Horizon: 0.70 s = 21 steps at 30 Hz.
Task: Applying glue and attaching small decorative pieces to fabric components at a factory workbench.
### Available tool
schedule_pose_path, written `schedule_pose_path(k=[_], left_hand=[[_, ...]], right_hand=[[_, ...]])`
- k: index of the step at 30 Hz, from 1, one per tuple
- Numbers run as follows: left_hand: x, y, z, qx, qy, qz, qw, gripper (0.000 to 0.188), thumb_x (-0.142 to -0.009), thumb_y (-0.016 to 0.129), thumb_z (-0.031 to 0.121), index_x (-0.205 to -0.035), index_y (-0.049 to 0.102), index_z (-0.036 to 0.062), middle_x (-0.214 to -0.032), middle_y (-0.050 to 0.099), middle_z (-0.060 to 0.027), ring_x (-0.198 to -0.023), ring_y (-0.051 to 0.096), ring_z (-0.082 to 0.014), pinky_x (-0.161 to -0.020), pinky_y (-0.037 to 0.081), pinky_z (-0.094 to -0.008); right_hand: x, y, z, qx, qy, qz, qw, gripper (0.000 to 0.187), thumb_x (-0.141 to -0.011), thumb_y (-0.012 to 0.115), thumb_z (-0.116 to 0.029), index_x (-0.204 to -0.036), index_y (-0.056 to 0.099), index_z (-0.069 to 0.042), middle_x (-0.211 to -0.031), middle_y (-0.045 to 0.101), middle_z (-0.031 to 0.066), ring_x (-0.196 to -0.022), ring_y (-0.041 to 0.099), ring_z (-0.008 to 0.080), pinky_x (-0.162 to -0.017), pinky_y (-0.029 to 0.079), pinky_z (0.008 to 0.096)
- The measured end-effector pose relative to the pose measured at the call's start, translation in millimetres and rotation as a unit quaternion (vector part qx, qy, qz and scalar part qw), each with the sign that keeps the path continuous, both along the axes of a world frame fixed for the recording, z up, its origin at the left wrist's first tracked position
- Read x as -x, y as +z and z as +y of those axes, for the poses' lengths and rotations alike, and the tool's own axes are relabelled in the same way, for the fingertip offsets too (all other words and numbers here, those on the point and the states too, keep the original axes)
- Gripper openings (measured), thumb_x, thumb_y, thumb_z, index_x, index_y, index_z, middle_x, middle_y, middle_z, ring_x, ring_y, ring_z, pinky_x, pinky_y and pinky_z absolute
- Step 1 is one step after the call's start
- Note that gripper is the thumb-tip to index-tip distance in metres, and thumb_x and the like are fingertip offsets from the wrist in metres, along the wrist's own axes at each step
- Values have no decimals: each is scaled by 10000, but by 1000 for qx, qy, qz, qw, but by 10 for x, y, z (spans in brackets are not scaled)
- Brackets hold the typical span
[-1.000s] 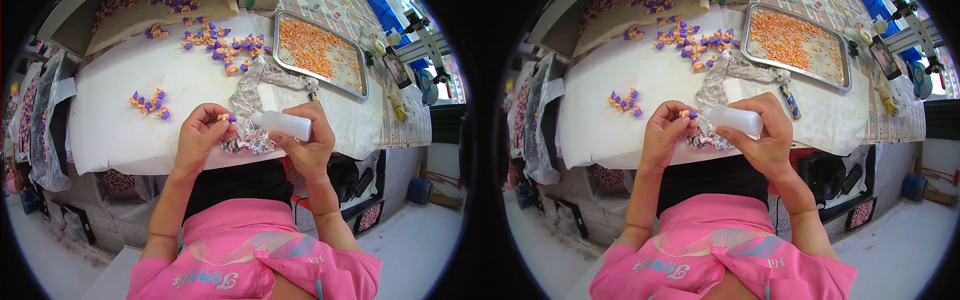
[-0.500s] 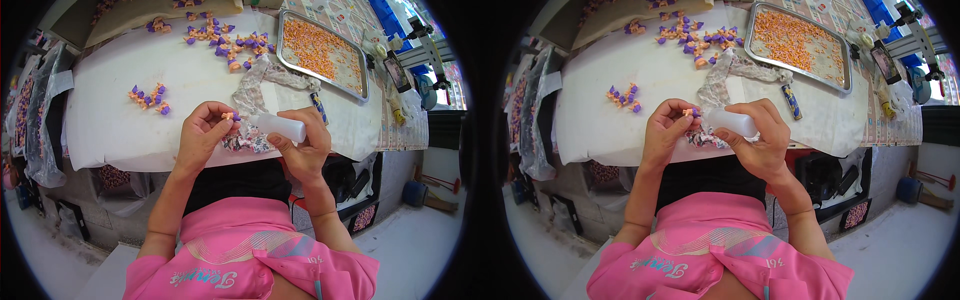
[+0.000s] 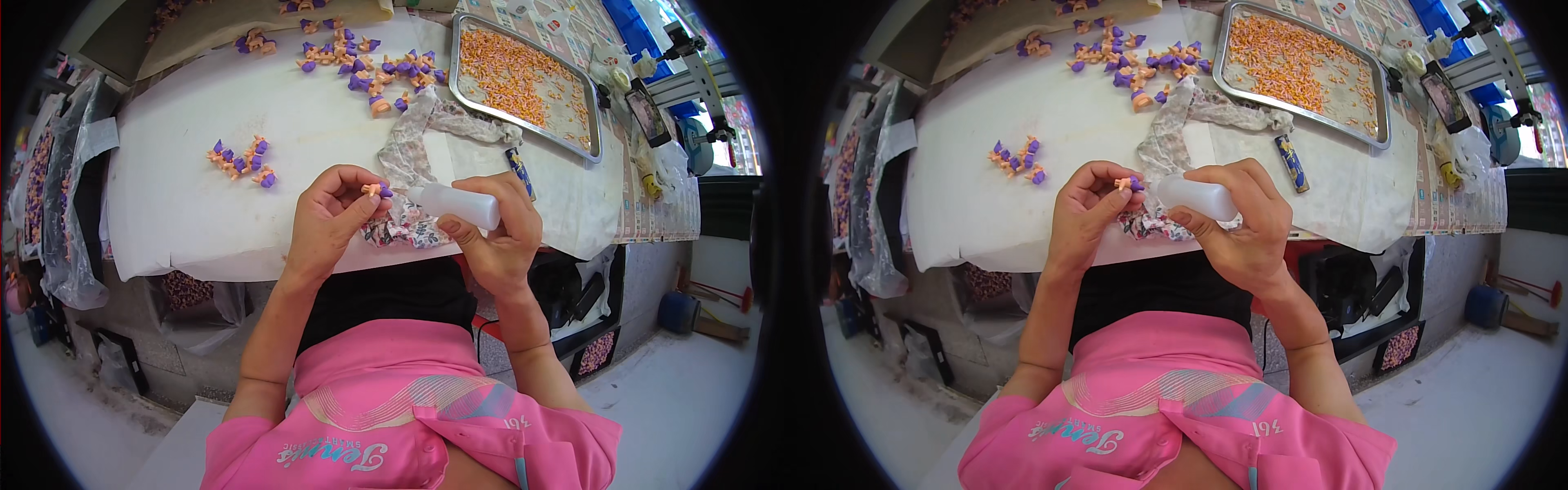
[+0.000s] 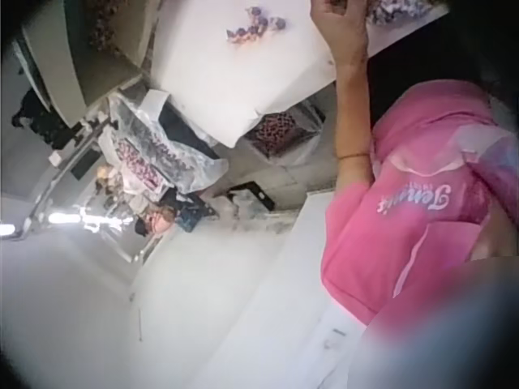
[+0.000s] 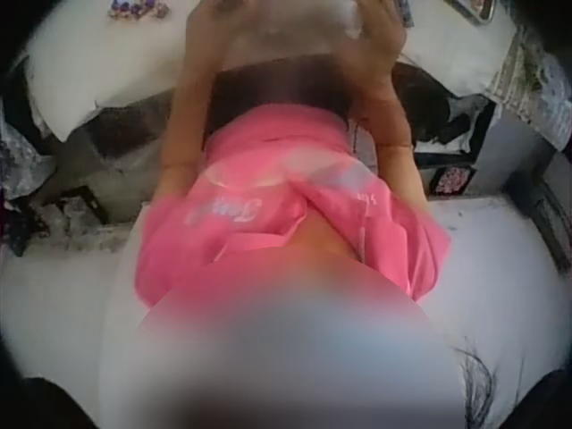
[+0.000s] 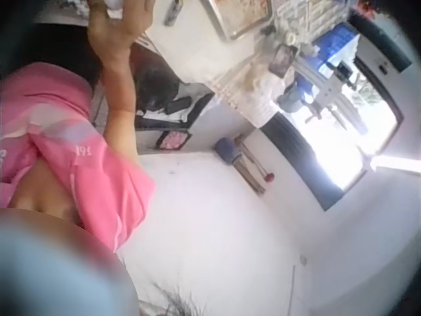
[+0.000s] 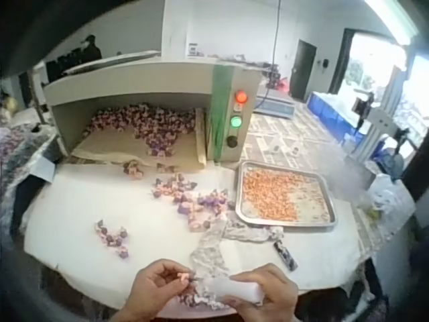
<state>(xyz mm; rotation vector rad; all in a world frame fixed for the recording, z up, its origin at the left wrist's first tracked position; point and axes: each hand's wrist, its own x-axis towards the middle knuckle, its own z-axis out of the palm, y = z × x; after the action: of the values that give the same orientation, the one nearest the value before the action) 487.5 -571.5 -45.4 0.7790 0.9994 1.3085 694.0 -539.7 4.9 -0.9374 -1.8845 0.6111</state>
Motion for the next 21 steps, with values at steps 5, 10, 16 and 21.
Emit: schedule_pose_path(k=[5, 10, 16, 21], left_hand=[[-16, -2, -5, -1, -2, 5, 1000, 162, -916, 596, 3, -1075, 581, -25, -1016, 637, -89, -899, 662, -149, -818, 566, -288], [13, -14, -30, -3, -2, 0, 1000, 166, -916, 600, 8, -1078, 584, -24, -1014, 640, -89, -901, 663, -149, -816, 563, -286], [97, -41, -37, -9, -7, -2, 1000, 160, -923, 606, 26, -1076, 587, -18, -1030, 644, -90, -897, 663, -148, -809, 563, -287], [-27, -9, 22, -16, -13, -6, 1000, 166, -927, 613, 47, -1075, 582, -20, -1063, 647, -105, -897, 658, -145, -817, 559, -284]], right_hand=[[-27, 0, 15, -1, 4, 1, 1000, 348, -709, 841, -156, -985, 666, -38, -844, 637, 96, -727, 621, 227, -612, 479, 301], [-43, -5, -16, -5, -4, -5, 1000, 337, -725, 836, -169, -974, 663, -25, -842, 634, 95, -739, 621, 217, -628, 479, 297], [3, -180, -6, 91, 3, 87, 992, 332, -831, 770, -184, -1039, 600, 10, -964, 563, 57, -845, 549, 117, -731, 443, 242], [-43, -398, 220, 192, -21, 122, 974, 259, -854, 720, -123, -1025, 573, 3, -948, 580, 65, -858, 563, 108, -739, 467, 249]])
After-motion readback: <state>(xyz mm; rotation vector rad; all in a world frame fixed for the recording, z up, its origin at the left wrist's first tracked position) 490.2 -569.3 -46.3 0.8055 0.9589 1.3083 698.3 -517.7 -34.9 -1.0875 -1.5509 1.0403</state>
